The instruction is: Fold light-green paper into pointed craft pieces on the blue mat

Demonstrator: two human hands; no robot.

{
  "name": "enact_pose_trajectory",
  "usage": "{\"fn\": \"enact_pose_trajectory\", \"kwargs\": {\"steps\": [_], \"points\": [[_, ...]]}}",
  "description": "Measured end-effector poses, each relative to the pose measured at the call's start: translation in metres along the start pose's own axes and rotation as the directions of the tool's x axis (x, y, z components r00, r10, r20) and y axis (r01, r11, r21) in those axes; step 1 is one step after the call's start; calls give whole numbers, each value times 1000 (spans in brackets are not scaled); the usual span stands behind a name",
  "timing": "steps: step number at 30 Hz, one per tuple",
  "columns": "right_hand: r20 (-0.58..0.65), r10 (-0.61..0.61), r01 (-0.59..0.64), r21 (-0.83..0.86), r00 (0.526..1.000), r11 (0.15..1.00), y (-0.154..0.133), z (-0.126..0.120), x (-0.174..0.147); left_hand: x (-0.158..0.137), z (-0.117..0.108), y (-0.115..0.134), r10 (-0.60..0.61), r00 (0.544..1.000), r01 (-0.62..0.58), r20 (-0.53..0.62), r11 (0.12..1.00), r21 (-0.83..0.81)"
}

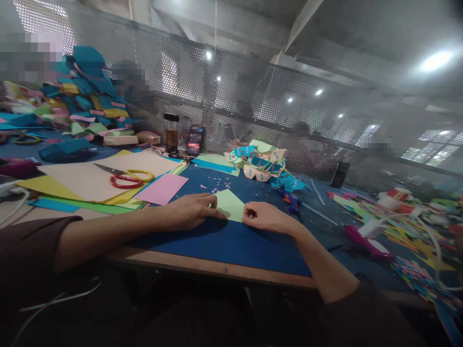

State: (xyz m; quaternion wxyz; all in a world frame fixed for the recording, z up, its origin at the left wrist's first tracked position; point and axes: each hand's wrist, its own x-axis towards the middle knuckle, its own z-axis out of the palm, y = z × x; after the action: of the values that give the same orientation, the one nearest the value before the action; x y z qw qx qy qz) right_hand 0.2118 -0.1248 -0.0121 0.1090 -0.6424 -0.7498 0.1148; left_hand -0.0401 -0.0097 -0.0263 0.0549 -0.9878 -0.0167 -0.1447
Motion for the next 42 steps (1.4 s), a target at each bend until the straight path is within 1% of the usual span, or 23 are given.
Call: {"fn": "enact_pose_trajectory", "kwargs": {"steps": [3, 7, 12, 18, 24, 31, 35, 42], "points": [[20, -2, 2, -4, 1000, 1000, 2, -3, -2, 0, 1, -1, 3, 1000, -3, 15, 1000, 6], [56, 1, -1, 8, 998, 1000, 8, -6, -2, 0, 3, -3, 11, 1000, -11, -11, 1000, 10], [93, 3, -5, 14, 996, 1000, 14, -9, -3, 0, 3, -3, 2, 1000, -2, 18, 1000, 14], [139, 18, -24, 46, 990, 999, 16, -16, -7, -1, 4, -4, 1, 1000, -1, 1, 1000, 3], [180, 8, -18, 59, 984, 998, 18, -21, -8, -2, 5, -6, 0, 1000, -1, -22, 999, -39], [239, 28, -50, 88, 971, 995, 20, -29, -11, -3, 7, -9, 8, 999, -13, -50, 996, -88], [251, 22, -51, 109, 968, 993, 27, -31, -11, -4, 7, -8, 0, 999, -4, -39, 996, -92], [265, -10, -39, 179, 964, 983, 40, -30, -10, -3, 9, -9, -7, 998, 1, -60, 995, -96]]}}
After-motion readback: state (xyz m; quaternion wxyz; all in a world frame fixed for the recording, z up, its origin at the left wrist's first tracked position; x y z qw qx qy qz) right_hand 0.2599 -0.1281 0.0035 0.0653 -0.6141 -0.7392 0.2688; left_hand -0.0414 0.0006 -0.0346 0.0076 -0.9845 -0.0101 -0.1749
